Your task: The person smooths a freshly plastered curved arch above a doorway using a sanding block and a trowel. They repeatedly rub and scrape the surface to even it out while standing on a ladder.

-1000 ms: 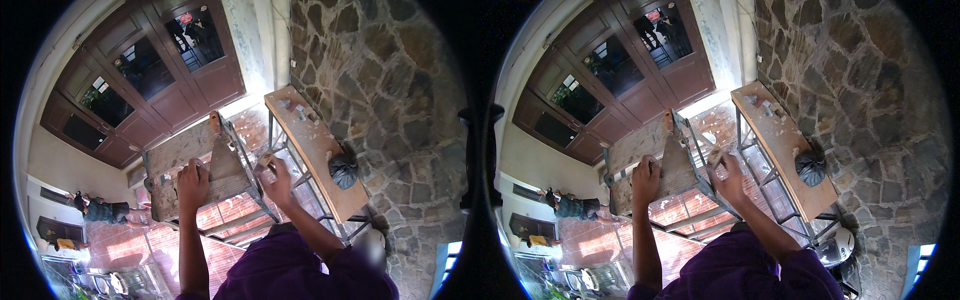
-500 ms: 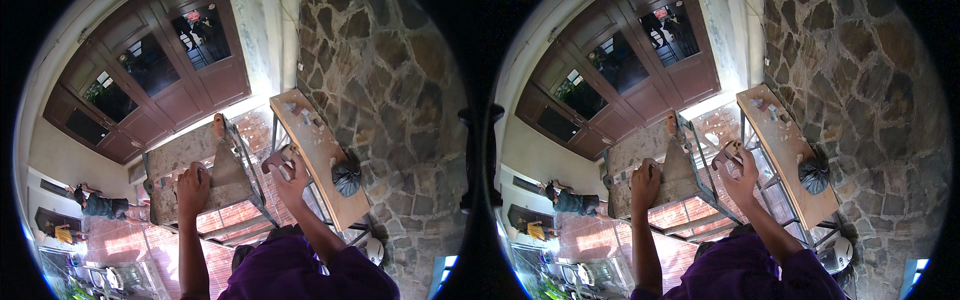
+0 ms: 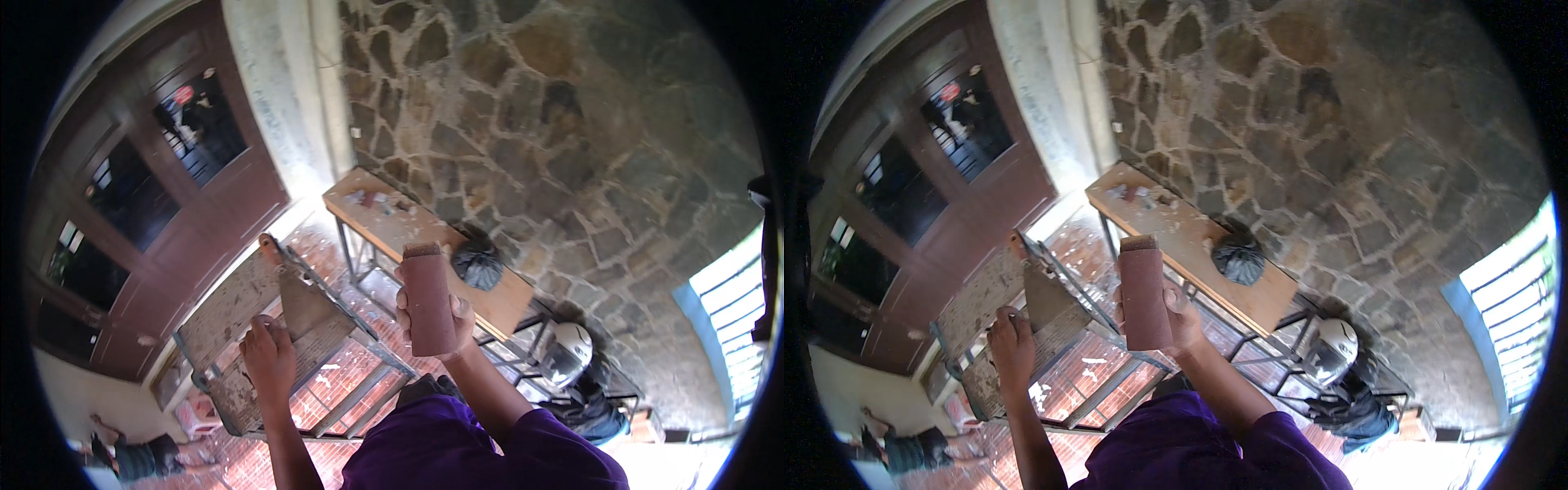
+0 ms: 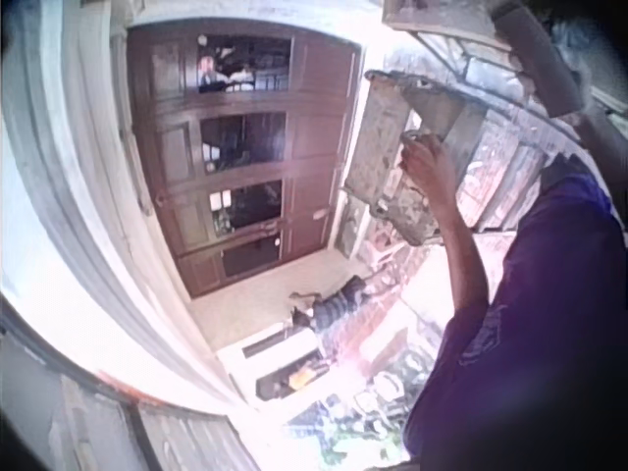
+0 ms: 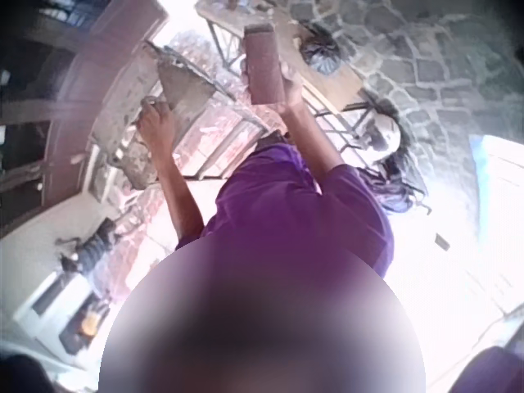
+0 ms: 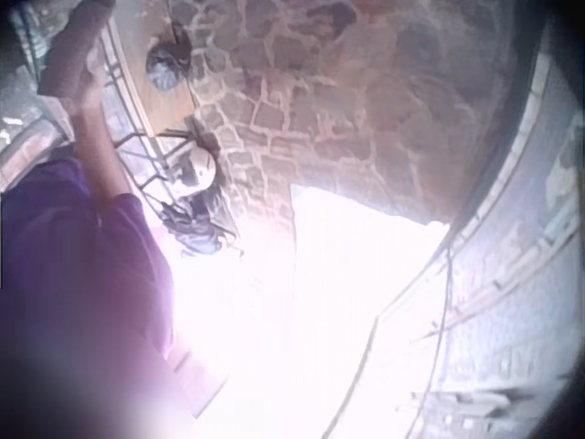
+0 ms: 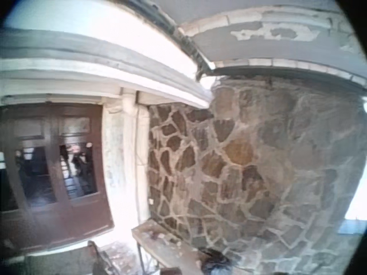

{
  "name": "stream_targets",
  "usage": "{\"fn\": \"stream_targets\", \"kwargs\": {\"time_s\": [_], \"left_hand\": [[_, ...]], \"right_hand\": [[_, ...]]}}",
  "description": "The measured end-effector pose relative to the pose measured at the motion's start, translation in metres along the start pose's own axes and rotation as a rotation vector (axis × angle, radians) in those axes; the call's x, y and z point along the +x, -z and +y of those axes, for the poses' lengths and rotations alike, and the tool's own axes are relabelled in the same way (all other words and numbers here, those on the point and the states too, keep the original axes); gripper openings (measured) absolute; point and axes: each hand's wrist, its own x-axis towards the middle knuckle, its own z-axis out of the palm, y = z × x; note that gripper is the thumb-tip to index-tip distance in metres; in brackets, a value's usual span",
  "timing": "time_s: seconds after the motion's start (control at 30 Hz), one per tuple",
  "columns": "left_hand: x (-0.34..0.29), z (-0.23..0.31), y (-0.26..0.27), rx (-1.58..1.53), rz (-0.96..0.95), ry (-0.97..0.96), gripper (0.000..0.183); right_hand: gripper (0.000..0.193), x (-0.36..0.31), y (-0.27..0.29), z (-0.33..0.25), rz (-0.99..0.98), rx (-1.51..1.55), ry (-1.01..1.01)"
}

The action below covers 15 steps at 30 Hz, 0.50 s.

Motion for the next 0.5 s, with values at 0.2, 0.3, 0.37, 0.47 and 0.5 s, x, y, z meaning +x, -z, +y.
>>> {"fn": "stream_targets", "kwargs": {"time_s": [0.2,0.3,0.37,0.47,0.5], "left_hand": [[-0.006,-0.018,-0.011,-0.057,0.068,-0.096,0.032],[-0.012,-0.030,-0.027,0.220,0.049,-0.071,0.067],[-0.012,-0.036,-0.036,0.406,0.379,-0.324,0.069],[-0.011,-0.035,-0.040,0.244,0.279,-0.221,0.054],[-0.008,-0.034,-0.037,0.182,0.284,-0.253,0.069]], "right_hand": [[0.079,-0.028,-0.024,0.007,0.184,-0.246,0.144],[0.068,-0.050,0.015,-0.024,0.310,-0.545,0.322],[0.066,-0.067,0.067,-0.047,0.363,-0.249,0.399],[0.045,-0.084,0.176,-0.073,0.665,-1.460,-0.011],[0.040,-0.091,0.213,-0.079,0.763,-1.888,-0.329]]}}
